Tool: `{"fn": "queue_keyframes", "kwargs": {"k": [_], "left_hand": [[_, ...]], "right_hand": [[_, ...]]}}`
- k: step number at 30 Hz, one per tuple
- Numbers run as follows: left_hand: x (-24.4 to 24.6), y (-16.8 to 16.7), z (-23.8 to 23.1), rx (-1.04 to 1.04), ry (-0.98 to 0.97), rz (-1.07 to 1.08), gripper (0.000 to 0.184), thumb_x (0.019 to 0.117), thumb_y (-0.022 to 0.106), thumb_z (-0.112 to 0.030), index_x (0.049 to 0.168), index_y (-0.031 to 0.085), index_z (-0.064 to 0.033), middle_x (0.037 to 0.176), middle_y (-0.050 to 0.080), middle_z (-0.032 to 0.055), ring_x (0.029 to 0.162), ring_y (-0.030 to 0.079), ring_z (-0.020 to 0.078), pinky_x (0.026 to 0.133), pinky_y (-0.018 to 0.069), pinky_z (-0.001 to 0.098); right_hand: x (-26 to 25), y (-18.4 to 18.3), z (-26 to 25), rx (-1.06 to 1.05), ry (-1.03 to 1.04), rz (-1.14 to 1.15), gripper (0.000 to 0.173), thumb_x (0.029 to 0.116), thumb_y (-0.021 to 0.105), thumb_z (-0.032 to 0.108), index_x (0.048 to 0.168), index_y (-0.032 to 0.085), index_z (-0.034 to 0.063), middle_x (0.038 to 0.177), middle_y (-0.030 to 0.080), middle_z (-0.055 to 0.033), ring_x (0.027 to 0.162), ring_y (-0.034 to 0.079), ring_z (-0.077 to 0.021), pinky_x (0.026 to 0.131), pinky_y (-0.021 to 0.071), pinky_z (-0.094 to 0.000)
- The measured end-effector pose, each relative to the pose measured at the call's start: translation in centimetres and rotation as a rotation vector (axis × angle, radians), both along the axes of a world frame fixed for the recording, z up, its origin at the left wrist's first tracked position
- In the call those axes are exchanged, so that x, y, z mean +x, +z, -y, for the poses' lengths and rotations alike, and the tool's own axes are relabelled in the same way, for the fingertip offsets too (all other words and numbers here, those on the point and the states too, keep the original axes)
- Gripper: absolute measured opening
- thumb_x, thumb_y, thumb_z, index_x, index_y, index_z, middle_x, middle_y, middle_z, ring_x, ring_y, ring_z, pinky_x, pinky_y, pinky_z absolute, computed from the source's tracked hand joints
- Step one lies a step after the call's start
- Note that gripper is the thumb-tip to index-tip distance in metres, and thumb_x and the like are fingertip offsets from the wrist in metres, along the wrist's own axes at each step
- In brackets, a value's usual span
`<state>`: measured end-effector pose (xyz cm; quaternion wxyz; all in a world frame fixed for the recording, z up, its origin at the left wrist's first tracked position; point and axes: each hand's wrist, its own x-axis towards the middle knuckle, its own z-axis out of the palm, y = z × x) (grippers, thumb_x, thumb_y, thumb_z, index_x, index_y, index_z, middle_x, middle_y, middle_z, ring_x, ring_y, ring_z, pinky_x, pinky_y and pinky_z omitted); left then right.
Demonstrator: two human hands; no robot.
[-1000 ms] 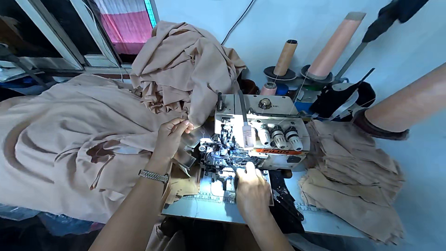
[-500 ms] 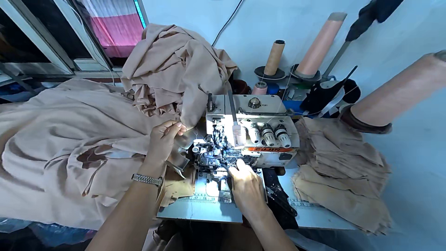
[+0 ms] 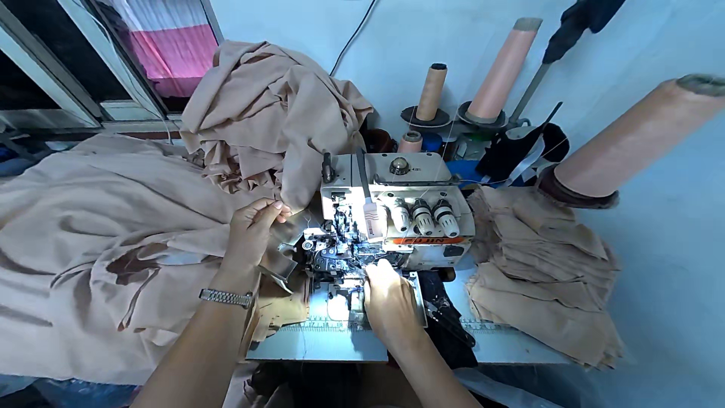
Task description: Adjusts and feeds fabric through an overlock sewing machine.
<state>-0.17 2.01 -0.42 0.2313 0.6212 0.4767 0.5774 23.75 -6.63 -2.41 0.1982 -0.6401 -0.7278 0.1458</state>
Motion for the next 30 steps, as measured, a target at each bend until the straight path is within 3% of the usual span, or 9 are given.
{"fn": "queue_keyframes", "kwargs": {"k": [4,11,16,20,26,30], "left_hand": [[2.0,1.9,2.7,-0.097,0.042,-0.006,0.022,0.107,0.048,-0.011,0.096,0.067,-0.0036,0.088,0.067,-0.0045,0.082,0.061,-0.0007,0.08,0.05,0.0175],[1.0,0.8,1.4,-0.054,0.013,0.033,0.022,0.1055,0.049,-0.01,0.095,0.068,-0.0054,0.086,0.069,-0.0058,0.081,0.064,-0.0002,0.079,0.0527,0.0185],[-0.1,0.0,-0.1,-0.018,-0.025,0.052,0.023,0.1035,0.049,-0.01,0.092,0.07,-0.0078,0.085,0.072,-0.0052,0.081,0.066,0.0027,0.078,0.0549,0.0207],[0.0,0.0,-0.1,-0.015,-0.028,0.063,0.023,0.1036,0.05,-0.009,0.093,0.07,-0.0072,0.085,0.072,-0.0046,0.08,0.066,0.0029,0.077,0.0545,0.0206],[0.1,0.0,-0.1,-0.01,-0.02,0.052,0.022,0.1032,0.05,-0.01,0.093,0.069,-0.007,0.085,0.071,-0.0052,0.08,0.066,0.0022,0.078,0.0546,0.0205],[-0.1,-0.1,-0.2,-0.018,-0.011,0.043,0.022,0.1035,0.051,-0.01,0.094,0.07,-0.0056,0.086,0.072,-0.004,0.081,0.066,0.003,0.08,0.055,0.0221]], "right_hand": [[-0.3,0.5,0.0,0.005,-0.041,-0.01,0.016,0.0987,0.063,0.01,0.107,0.072,-0.0001,0.102,0.068,-0.0179,0.092,0.071,-0.0322,0.083,0.0583,-0.0452],[-1.4,-0.4,-0.6,0.175,-0.013,-0.027,0.013,0.0929,0.069,0.005,0.102,0.072,-0.0046,0.099,0.069,-0.0212,0.087,0.072,-0.0352,0.079,0.0596,-0.0475],[-1.2,-0.1,-0.6,0.065,0.033,0.038,0.019,0.0992,0.062,0.01,0.11,0.069,-0.0036,0.106,0.068,-0.0207,0.092,0.071,-0.0348,0.083,0.058,-0.0471],[-0.3,0.9,-0.3,0.097,0.012,0.025,0.01,0.095,0.066,0.009,0.097,0.07,-0.0003,0.094,0.069,-0.0163,0.085,0.071,-0.0322,0.077,0.0585,-0.0469],[-0.1,0.1,-0.7,0.153,0.052,0.031,0.01,0.0936,0.069,0.008,0.098,0.073,0.0004,0.094,0.069,-0.0164,0.084,0.071,-0.0323,0.076,0.0583,-0.0478],[0.2,1.0,-0.5,0.151,0.006,0.009,0.008,0.093,0.069,0.008,0.092,0.071,0.0008,0.09,0.069,-0.0153,0.082,0.07,-0.0328,0.074,0.0579,-0.0494]]}}
